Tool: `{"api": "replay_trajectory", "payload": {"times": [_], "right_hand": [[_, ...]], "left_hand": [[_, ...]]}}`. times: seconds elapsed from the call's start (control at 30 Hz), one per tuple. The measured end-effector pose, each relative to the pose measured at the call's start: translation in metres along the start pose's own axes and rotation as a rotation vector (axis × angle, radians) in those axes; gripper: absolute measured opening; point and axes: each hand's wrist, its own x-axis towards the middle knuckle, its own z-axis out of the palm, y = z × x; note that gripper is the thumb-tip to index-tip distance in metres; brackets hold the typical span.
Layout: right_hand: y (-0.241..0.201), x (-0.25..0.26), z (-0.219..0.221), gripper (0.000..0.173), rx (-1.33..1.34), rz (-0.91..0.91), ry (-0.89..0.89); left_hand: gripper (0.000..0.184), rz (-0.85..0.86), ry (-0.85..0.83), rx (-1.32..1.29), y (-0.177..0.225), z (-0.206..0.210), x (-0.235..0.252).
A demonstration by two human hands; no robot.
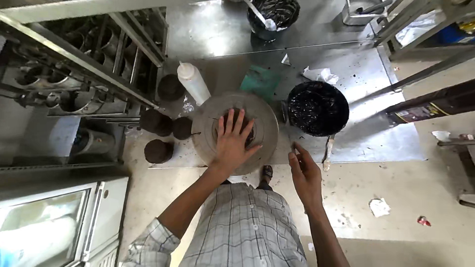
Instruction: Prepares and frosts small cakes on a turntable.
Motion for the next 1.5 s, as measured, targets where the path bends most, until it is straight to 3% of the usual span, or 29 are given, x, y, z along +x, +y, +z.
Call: {"api": "replay_trajectory", "payload": {"times": [0.17, 0.27, 0.4, 0.47, 0.53, 0.67, 0.8, 0.9, 1.0, 1.1, 1.2, 1.37, 1.5], "right_hand": [[-0.029, -0.009, 0.009, 0.042, -0.087, -0.198, -0.058], [-0.042, -0.003, 0.018, 0.039, -0.136, -0.295, -0.041], [-0.057, -0.009, 0.035, 0.035, -0.266, -0.428, -0.033], [-0.042, -0.016, 0.057, 0.034, -0.42, -0.413, -0.101], [-0.033, -0.016, 0.066, 0.034, -0.508, -0.38, -0.158], [-0.065, -0.005, 0.05, 0.034, -0.43, -0.385, -0.134], [-0.038, 0.006, 0.053, 0.035, -0.533, -0.373, -0.154], [-0.061, -0.001, 0.043, 0.034, -0.402, -0.399, -0.148], [-0.049, -0.012, 0.052, 0.033, -0.498, -0.433, -0.157], [-0.034, -0.007, 0.052, 0.033, -0.495, -0.369, -0.207], [-0.044, -0.001, 0.025, 0.033, -0.253, -0.349, -0.135], [0.005, -0.002, -0.014, 0.035, -0.118, -0.231, 0.02], [0.026, 0.005, -0.021, 0.035, -0.113, -0.184, 0.098]], "left_hand": [[0.083, 0.006, 0.057, -0.066, 0.0, 0.004, -0.006], [0.075, -0.036, 0.13, -0.233, -0.007, -0.008, -0.006], [0.067, -0.33, 0.386, -0.528, -0.055, -0.055, -0.016], [0.078, -0.5, 0.458, -0.691, -0.092, -0.062, -0.002], [0.098, -0.551, 0.542, -0.757, -0.134, -0.047, 0.027], [0.128, -0.48, 0.573, -0.947, -0.2, -0.003, 0.08], [0.125, -0.461, 0.595, -0.987, -0.221, 0.04, 0.113], [0.125, -0.516, 0.588, -1.011, -0.218, 0.038, 0.122], [0.118, -0.62, 0.481, -1.014, -0.219, 0.023, 0.135], [0.106, -0.622, 0.44, -0.916, -0.209, -0.004, 0.136], [0.089, -0.386, 0.423, -0.592, -0.178, -0.065, 0.105], [0.06, 0.193, 0.143, 0.296, -0.13, -0.149, 0.022], [0.055, 0.276, -0.009, 0.559, -0.118, -0.155, -0.008]]}}
